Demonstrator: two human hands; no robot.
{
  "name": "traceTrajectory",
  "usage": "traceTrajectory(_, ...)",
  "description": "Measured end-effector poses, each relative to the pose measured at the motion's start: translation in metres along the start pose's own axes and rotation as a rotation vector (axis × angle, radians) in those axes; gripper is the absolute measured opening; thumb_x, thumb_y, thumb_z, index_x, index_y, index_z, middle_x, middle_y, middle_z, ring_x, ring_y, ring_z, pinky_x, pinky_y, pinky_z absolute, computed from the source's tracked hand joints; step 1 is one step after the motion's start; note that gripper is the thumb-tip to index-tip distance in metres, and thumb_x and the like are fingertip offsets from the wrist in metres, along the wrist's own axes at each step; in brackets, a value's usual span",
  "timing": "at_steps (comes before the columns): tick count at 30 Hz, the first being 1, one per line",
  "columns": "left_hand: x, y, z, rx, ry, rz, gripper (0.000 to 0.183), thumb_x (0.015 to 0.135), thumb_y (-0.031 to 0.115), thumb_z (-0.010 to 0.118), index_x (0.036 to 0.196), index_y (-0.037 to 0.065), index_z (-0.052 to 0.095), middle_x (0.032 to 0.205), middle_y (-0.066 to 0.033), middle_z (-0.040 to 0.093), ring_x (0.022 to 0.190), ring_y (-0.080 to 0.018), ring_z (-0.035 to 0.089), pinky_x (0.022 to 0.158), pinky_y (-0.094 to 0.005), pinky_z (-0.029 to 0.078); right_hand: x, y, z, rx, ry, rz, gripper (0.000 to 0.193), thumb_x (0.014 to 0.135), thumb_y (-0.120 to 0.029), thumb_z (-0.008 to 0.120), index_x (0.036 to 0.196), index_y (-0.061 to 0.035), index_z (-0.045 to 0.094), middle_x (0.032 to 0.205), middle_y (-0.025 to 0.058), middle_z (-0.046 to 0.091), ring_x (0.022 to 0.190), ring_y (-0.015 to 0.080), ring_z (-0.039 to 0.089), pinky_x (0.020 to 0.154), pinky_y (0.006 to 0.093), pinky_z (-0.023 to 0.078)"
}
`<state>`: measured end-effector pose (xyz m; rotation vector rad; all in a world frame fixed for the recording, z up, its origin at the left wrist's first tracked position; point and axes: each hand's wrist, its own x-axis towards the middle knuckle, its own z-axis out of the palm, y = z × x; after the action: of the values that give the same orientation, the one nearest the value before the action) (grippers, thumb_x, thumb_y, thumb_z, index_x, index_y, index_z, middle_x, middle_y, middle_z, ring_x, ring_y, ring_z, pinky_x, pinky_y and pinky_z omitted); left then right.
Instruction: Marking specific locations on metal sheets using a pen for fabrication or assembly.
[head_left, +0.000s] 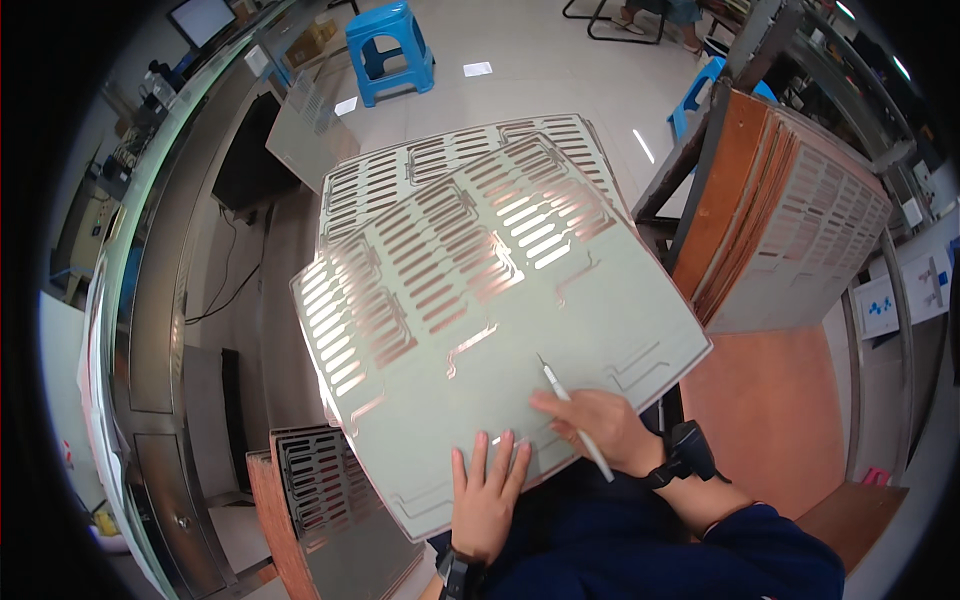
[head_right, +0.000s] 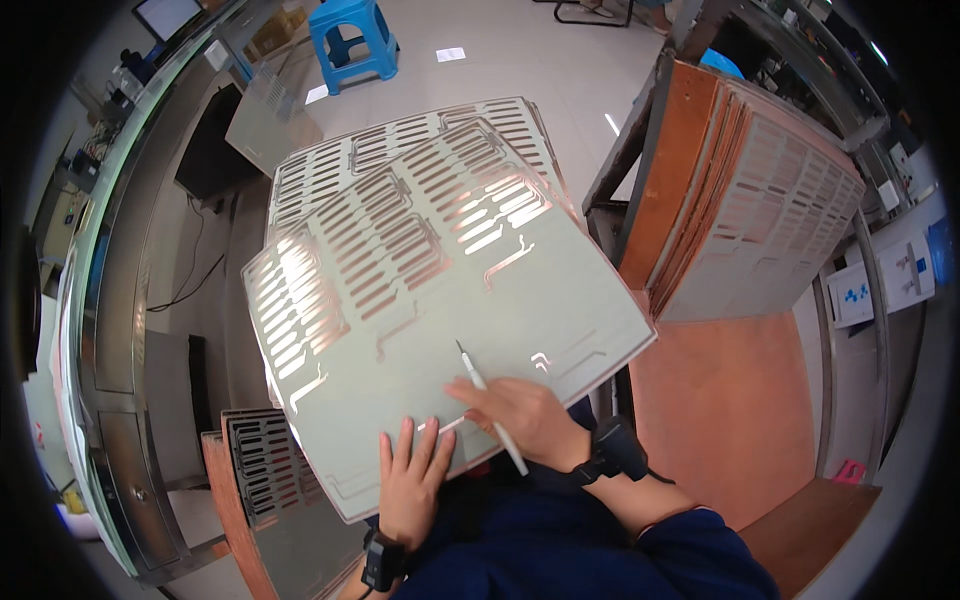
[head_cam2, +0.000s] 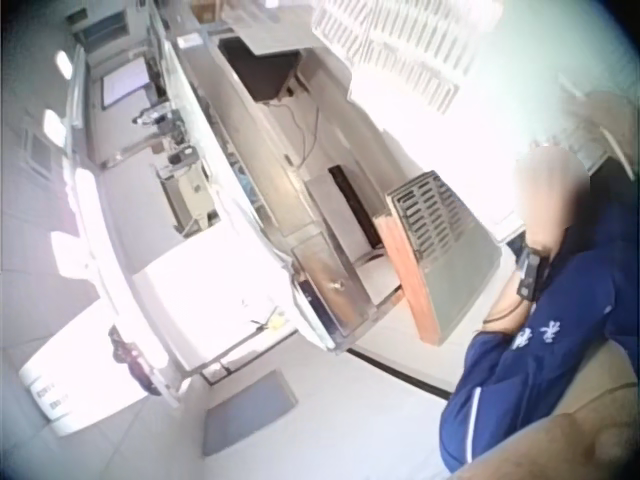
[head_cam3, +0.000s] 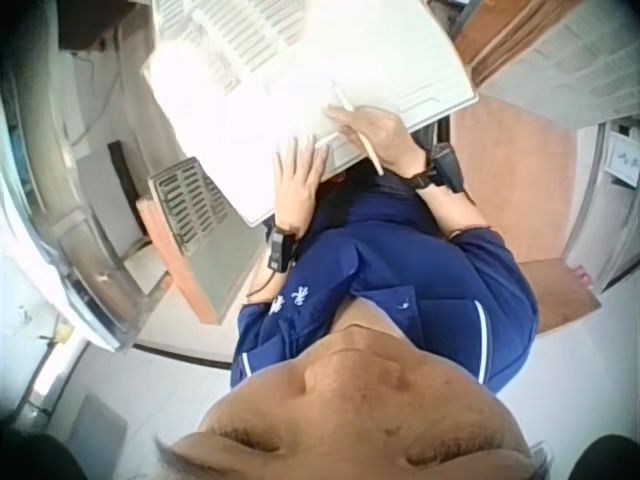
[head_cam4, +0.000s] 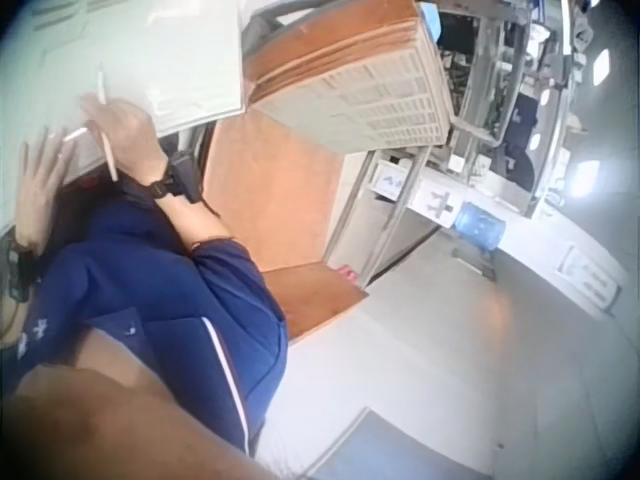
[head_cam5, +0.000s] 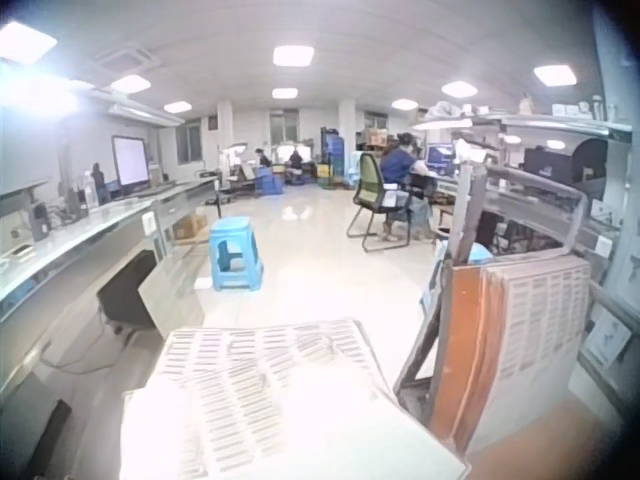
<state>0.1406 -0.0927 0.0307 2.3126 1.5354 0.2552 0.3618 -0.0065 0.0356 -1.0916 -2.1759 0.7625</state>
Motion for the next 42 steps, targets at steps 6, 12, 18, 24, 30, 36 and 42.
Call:
traceTrajectory(6,-0.040,0.004,0.007,-0.088,-0.138,0.030,0.060,0.090,0.017,0.062,0.148,0.020,0.050,0.157,-0.0103,0.042,0.145,-0.0418,0.035,0.114,-0.0690,0.021,0.009,-0.010,0.038,-0.078,-0.025,-0.204,0.040,0.095,-0.014,0.057,0.135,-0.0118,0.061,0.132,0.0138,0.064,0.123,0.0271,0.062,0.110,0.0434,0.045)
traceTrajectory(12,-0.048,-0.036,-0.019,-0.087,-0.064,-0.295,0.055,0.095,0.015,0.056,0.149,0.013,0.048,0.160,-0.0179,0.035,0.149,-0.0407,0.028,0.119,-0.0629,0.013,0.006,0.080,-0.014,-0.394,0.116,0.002,0.041,0.090,-0.010,0.060,0.131,-0.0072,0.062,0.123,0.0171,0.066,0.121,0.0336,0.059,0.108,0.0446,0.043)
traceTrajectory(18,-0.041,-0.082,-0.012,-0.171,0.512,-0.631,0.057,0.096,0.002,0.047,0.152,-0.003,0.036,0.160,-0.0255,0.031,0.148,-0.0413,0.028,0.122,-0.0475,0.020,-0.033,0.125,-0.104,-0.329,0.494,0.605,0.028,0.100,-0.010,0.054,0.126,-0.0031,0.062,0.115,0.0271,0.067,0.108,0.0429,0.066,0.091,0.0424,0.052)
traceTrajectory(24,-0.040,-0.087,0.007,-0.515,0.809,-0.785,0.048,0.099,0.004,0.046,0.146,-0.005,0.042,0.146,-0.0217,0.048,0.135,-0.0341,0.046,0.114,-0.0417,0.034,-0.077,0.132,-0.095,-0.039,0.521,0.597,0.032,0.106,-0.025,0.051,0.109,0.0036,0.065,0.085,0.0044,0.064,0.077,0.0112,0.056,0.074,0.0269,0.047)
traceTrajectory(30,-0.045,-0.098,0.029,-0.363,0.885,-0.738,0.043,0.100,0.008,0.045,0.140,-0.004,0.049,0.138,-0.0216,0.054,0.128,-0.0352,0.051,0.110,-0.0428,0.037,-0.092,0.155,-0.093,0.200,0.396,0.667,0.032,0.107,-0.026,0.049,0.109,0.0005,0.066,0.086,0.0015,0.062,0.083,0.0110,0.057,0.077,0.0261,0.047)
traceTrajectory(36,-0.042,-0.095,0.021,-0.440,0.867,-0.735,0.042,0.099,0.007,0.046,0.139,-0.005,0.050,0.138,-0.0216,0.054,0.128,-0.0350,0.051,0.110,-0.0427,0.038,-0.039,0.104,-0.072,0.008,0.676,0.435,0.045,0.109,-0.033,0.044,0.137,0.0009,0.051,0.113,0.0142,0.067,0.098,0.0185,0.063,0.093,0.0335,0.048)
traceTrajectory(42,-0.043,-0.095,0.011,-0.545,0.840,-0.762,0.042,0.099,0.007,0.046,0.139,-0.005,0.050,0.140,-0.0214,0.052,0.130,-0.0346,0.050,0.111,-0.0429,0.037,0.010,0.017,-0.012,-0.093,0.209,-0.056,0.037,0.102,-0.028,0.052,0.114,0.0027,0.069,0.108,0.0182,0.071,0.097,0.0350,0.066,0.086,0.0426,0.051)
